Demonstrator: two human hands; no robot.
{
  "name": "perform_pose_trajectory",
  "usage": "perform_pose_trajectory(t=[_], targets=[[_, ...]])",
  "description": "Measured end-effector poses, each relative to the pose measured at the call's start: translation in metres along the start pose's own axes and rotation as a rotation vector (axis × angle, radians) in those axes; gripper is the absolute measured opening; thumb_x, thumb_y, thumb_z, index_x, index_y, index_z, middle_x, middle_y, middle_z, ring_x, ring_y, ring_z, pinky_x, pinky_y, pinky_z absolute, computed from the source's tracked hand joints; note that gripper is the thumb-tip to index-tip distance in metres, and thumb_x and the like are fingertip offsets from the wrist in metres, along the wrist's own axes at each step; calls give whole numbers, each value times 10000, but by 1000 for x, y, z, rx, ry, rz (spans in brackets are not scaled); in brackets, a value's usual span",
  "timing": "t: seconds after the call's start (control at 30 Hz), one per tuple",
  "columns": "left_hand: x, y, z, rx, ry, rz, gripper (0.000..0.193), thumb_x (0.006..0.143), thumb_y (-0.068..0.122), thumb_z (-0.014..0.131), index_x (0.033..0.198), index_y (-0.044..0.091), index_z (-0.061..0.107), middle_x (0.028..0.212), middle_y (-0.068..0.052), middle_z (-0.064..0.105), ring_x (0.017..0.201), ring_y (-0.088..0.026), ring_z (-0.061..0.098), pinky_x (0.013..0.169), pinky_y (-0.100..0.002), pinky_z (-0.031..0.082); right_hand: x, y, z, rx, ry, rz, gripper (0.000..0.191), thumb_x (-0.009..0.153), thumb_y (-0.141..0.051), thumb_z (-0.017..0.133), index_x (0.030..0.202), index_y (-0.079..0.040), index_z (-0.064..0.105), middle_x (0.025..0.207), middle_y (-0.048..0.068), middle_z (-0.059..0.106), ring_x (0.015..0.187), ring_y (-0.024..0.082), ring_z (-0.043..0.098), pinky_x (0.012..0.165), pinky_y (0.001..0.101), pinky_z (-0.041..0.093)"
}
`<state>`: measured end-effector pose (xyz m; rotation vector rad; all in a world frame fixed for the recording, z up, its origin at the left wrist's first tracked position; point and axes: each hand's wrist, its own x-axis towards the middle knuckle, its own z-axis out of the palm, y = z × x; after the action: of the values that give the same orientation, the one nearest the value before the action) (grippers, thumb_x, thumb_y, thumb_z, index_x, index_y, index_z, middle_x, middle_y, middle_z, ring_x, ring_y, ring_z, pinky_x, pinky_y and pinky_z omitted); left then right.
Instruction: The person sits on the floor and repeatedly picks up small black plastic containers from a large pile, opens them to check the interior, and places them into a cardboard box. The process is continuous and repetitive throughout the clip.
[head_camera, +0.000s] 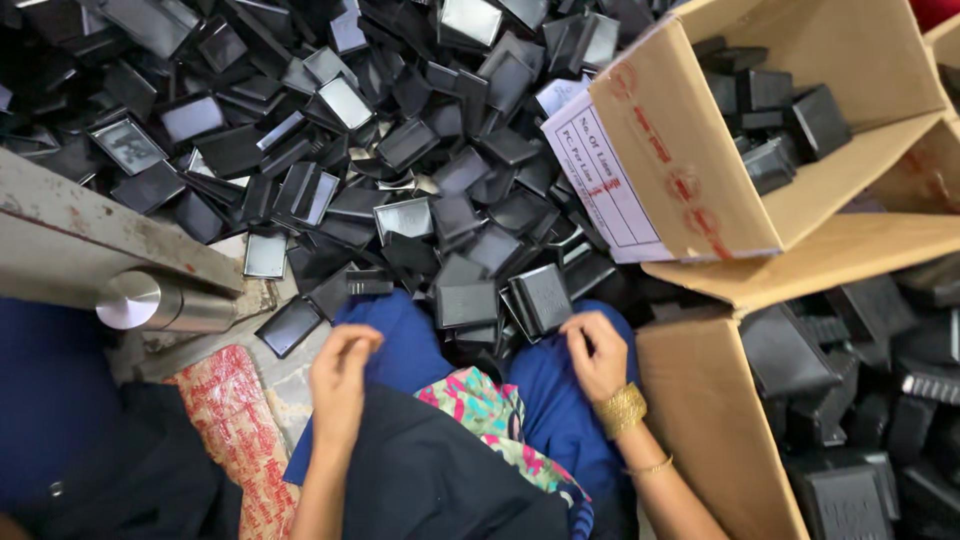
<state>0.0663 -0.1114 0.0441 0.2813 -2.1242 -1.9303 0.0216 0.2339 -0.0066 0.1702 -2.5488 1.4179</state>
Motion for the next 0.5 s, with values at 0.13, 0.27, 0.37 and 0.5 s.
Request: perform_pose_trajectory(t=[0.13,0.27,0.37,0.5], targets=[[-26,-2,-3,-63,56,-135,156,1026,87,541,998,21,680,935,-33,688,883,-132,630,831,-261,504,22,-2,11,-232,53,-115,376,817,-245,771,1092,-43,614,1090,152,623,1008,323,610,873,408,509],[-28,10,27,334,-122,103,139,957,106,593,1013,49,707,979,-89,714,938,-223,704,848,-320,525,33,-2,22,-300,-119,-72,633,710,-297,848,1197,-30,544,1131,211,591,1020,361,612,880,428,516],[-9,18,59,567,-292,435,310,892,91,648,1202,79,653,1270,-164,625,1219,-364,565,1020,-449,436,29,0,13,-217,-108,0,589,767,-308,838,1206,-46,546,1131,195,624,1035,334,642,900,411,525],[27,15,97,892,-329,704,660,729,171,731,1370,119,583,1352,-244,526,1253,-419,499,1021,-514,402,9,4,-16,-16,-27,199,482,856,-275,757,1220,-53,532,1114,117,666,1012,205,658,866,347,526]])
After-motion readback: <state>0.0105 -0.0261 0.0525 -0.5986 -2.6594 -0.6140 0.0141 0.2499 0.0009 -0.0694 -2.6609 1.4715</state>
